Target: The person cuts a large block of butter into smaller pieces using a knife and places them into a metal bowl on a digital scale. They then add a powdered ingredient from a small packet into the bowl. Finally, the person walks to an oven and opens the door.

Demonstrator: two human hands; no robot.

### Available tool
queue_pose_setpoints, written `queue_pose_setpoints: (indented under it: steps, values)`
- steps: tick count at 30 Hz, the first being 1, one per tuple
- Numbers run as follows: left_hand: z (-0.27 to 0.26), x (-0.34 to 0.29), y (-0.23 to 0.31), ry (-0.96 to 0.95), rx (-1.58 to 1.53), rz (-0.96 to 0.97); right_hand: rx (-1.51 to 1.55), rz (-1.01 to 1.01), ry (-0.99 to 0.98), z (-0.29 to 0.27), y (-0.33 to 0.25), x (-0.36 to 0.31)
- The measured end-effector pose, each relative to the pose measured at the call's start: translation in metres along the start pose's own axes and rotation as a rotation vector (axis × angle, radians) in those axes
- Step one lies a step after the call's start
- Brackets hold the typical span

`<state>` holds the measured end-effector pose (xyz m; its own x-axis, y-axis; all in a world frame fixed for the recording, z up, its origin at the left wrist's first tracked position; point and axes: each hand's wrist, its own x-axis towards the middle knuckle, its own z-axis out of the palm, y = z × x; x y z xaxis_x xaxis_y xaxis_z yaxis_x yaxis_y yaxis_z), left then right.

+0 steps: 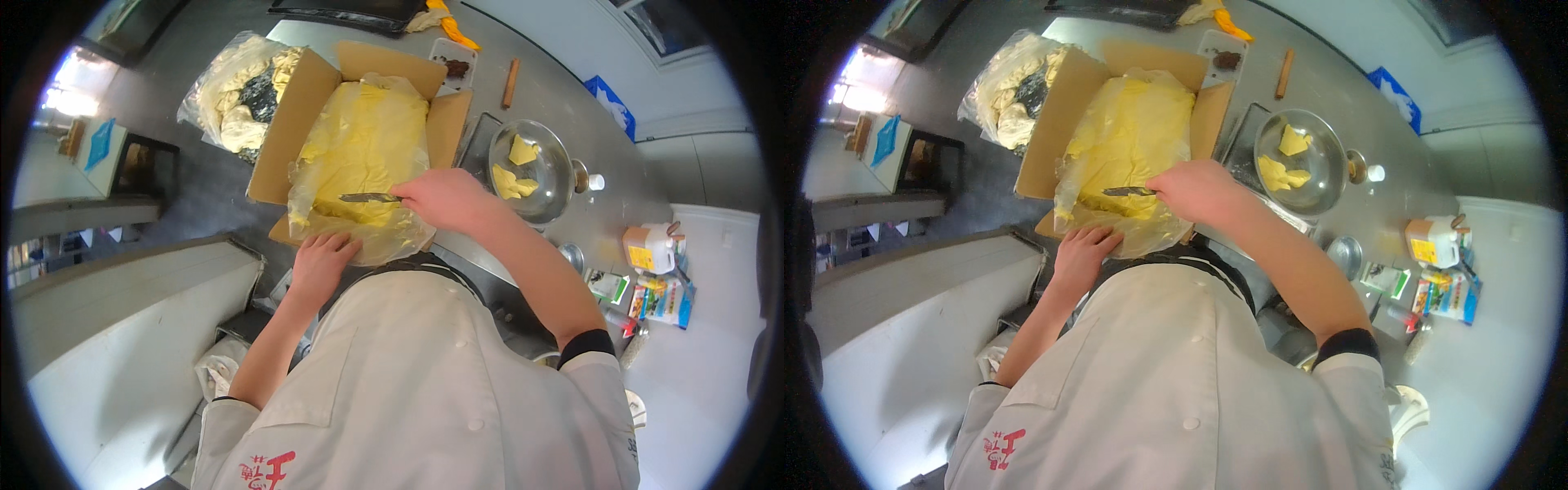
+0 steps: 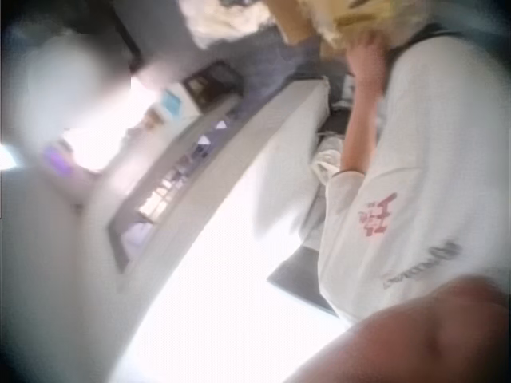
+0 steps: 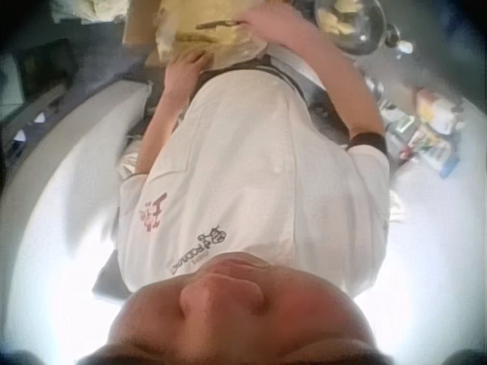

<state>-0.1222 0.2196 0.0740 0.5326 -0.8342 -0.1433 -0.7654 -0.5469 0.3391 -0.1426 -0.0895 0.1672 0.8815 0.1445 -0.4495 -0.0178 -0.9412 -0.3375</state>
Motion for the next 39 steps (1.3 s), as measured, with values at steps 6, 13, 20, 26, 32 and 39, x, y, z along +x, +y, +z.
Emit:
queue_pose_setpoints:
  steps: [6,13,20,26,32,39]
  values:
    - [0.0,0.004,0.003,0.039,-0.011,-0.018,-0.13,-0.028,-0.105,0.024,0.003,0.06]
    - [0.003,0.006,-0.001,0.065,0.0,0.005,-0.133,-0.074,-0.123,0.013,0.007,0.073]
    - [0.005,0.008,-0.002,0.099,0.01,0.027,-0.067,-0.082,-0.125,0.019,0.011,0.08]
    - [0.003,0.02,-0.002,0.028,0.048,0.033,0.206,-0.146,-0.197,0.058,0.032,0.104]
    - [0.008,0.013,-0.003,0.042,0.055,0.027,0.395,-0.176,-0.159,0.092,0.028,0.087]
    - [0.013,0.005,-0.005,0.14,0.023,0.088,0.671,0.064,-0.201,0.1,0.029,0.05]
